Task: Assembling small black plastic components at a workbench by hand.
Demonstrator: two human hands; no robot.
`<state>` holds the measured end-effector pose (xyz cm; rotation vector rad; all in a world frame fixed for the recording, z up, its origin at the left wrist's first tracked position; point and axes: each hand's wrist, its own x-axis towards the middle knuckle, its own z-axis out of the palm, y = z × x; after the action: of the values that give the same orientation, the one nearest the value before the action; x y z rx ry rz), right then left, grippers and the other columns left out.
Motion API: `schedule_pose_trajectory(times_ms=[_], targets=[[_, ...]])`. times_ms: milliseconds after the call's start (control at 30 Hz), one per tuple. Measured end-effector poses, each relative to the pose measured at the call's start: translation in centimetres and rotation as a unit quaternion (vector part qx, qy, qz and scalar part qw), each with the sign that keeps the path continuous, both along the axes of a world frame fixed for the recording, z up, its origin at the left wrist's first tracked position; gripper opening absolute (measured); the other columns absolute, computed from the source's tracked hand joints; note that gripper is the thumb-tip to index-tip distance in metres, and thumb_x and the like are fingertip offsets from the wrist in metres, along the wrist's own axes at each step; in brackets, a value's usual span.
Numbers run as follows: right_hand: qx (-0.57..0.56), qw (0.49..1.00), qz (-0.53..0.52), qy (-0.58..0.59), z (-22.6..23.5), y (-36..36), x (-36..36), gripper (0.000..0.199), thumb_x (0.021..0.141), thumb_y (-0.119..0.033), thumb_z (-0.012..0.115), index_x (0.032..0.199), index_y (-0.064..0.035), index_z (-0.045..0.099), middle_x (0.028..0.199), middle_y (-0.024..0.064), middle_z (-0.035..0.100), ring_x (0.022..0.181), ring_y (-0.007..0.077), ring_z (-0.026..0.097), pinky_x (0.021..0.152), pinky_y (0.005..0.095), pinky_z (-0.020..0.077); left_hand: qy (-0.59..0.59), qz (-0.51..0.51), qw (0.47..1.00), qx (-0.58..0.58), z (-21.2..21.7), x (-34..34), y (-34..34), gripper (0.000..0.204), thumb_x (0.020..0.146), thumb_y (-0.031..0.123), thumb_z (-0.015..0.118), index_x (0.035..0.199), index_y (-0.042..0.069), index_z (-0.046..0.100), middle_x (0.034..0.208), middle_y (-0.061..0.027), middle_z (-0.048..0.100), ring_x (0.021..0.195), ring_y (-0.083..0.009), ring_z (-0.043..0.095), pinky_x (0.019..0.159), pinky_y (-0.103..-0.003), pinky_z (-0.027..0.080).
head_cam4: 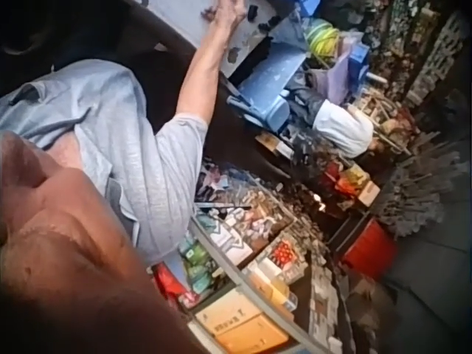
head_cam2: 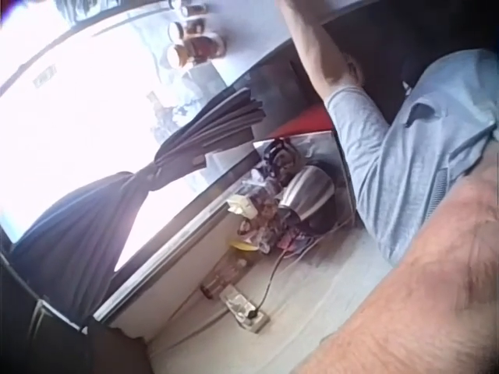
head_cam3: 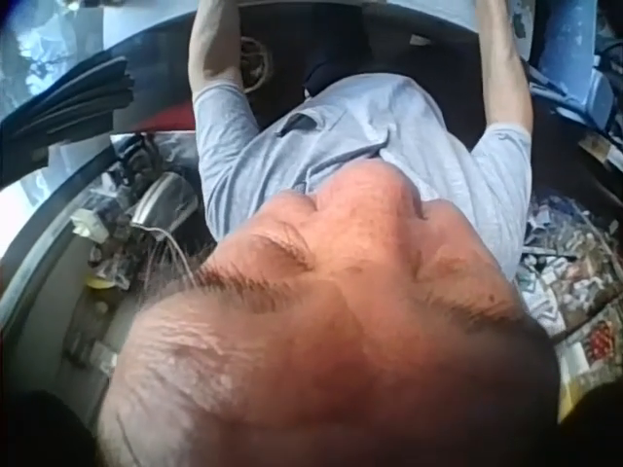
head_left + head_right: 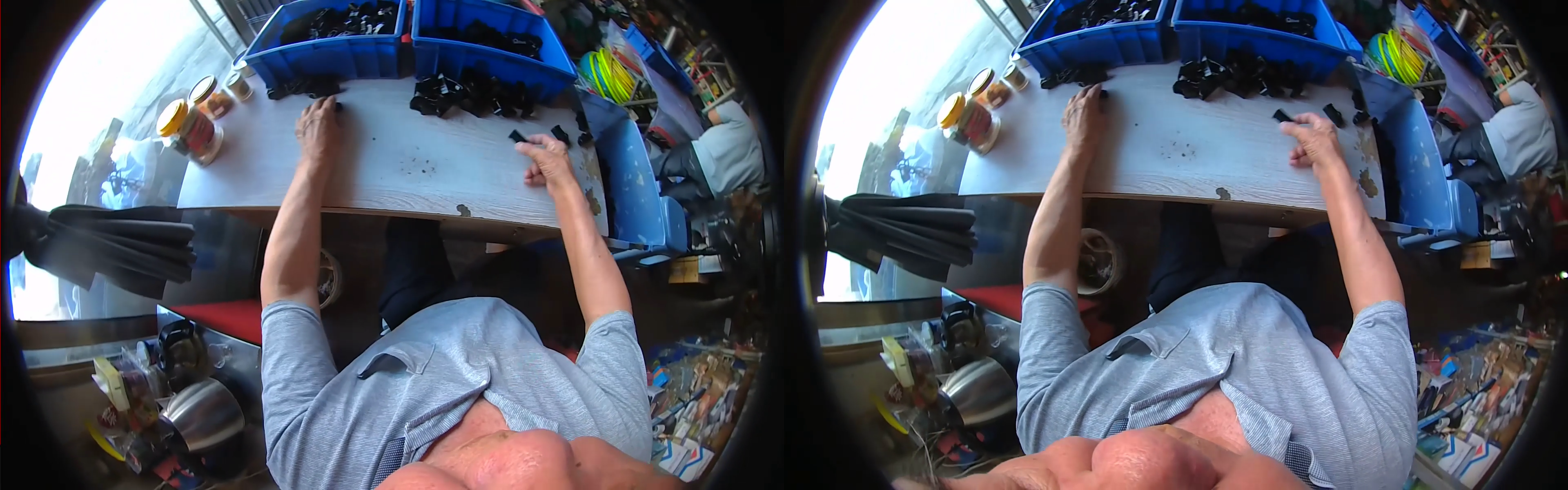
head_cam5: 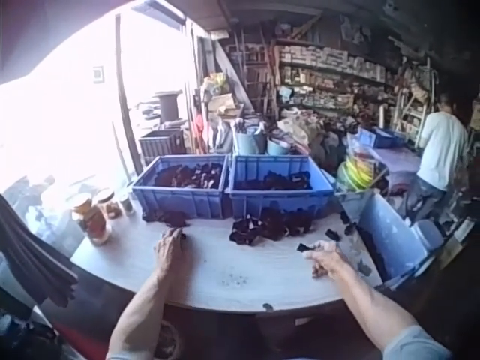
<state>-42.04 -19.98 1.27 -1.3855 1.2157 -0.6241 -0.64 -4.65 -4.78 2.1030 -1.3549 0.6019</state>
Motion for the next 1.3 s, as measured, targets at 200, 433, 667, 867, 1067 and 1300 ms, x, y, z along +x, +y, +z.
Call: schedule_pose_trajectory(times_ms=[200,433,667,867,1067,1300], targets=[[-0.049,0.964,-0.260,-0.031,0.5,-6.1,-7.2,0.038,0.080,-0.023,0.084,0.112,-0.0082,0.068,0.057,0.0027,0.052,0.051,0.0177,0.060,0.053,0.0367,0.0606,0.014,-0.075,0.997,0.019,1.1,-1.4,0.3,0.025,0.089,0.017,0.064,0.111,0.007,0.072,0.100,-0.0128,0.073,0.095,-0.0363,0.065,0.088,-0.046,0.050],[-0.050,0.991,-0.122,-0.008,0.4,-4.7,-3.0,0.051,0.082,-0.023,0.082,0.126,-0.0076,0.063,0.062,0.0018,0.052,0.049,0.0164,0.059,0.049,0.0333,0.0574,0.129,-0.041,0.990,0.046,1.8,-2.4,0.8,0.024,0.092,0.021,0.065,0.109,0.008,0.074,0.100,-0.0149,0.072,0.094,-0.0365,0.064,0.088,-0.045,0.050],[-0.079,0.994,-0.029,0.075,0.1,-4.6,3.6,0.060,0.081,-0.022,0.081,0.134,-0.0074,0.058,0.068,0.0059,0.059,0.047,0.0138,0.055,0.042,0.0302,0.0522,0.071,-0.089,0.993,0.015,1.6,-6.9,1.5,0.028,0.090,0.016,0.067,0.117,0.008,0.071,0.113,-0.0122,0.073,0.106,-0.0346,0.065,0.095,-0.043,0.050],[-0.144,0.976,-0.027,0.159,-0.2,-4.7,5.6,0.047,0.081,-0.022,0.081,0.123,-0.0074,0.066,0.078,0.0083,0.065,0.048,0.0127,0.055,0.040,0.0291,0.0475,0.050,-0.134,0.990,0.022,1.7,-9.6,1.9,0.028,0.090,0.006,0.061,0.118,0.008,0.066,0.110,-0.0104,0.073,0.105,-0.0347,0.064,0.087,-0.044,0.054],[-0.082,0.989,-0.023,0.120,-0.4,-5.1,3.3,0.041,0.084,-0.024,0.079,0.119,-0.0070,0.067,0.070,0.0053,0.060,0.046,0.0114,0.054,0.039,0.0283,0.0478,0.145,-0.168,0.975,-0.034,1.5,-11.5,2.5,0.029,0.090,0.008,0.067,0.119,0.006,0.068,0.102,-0.0155,0.074,0.092,-0.0314,0.070,0.081,-0.040,0.055],[-0.036,0.991,0.006,0.125,1.0,-0.5,-0.2,0.039,0.085,-0.022,0.079,0.117,-0.0046,0.065,0.061,0.0021,0.054,0.043,0.0103,0.053,0.039,0.0282,0.0491,0.348,-0.252,0.899,-0.085,1.5,-16.3,1.6,0.029,0.092,0.004,0.067,0.121,0.006,0.068,0.097,-0.0125,0.074,0.079,-0.0185,0.072,0.064,-0.031,0.056]])
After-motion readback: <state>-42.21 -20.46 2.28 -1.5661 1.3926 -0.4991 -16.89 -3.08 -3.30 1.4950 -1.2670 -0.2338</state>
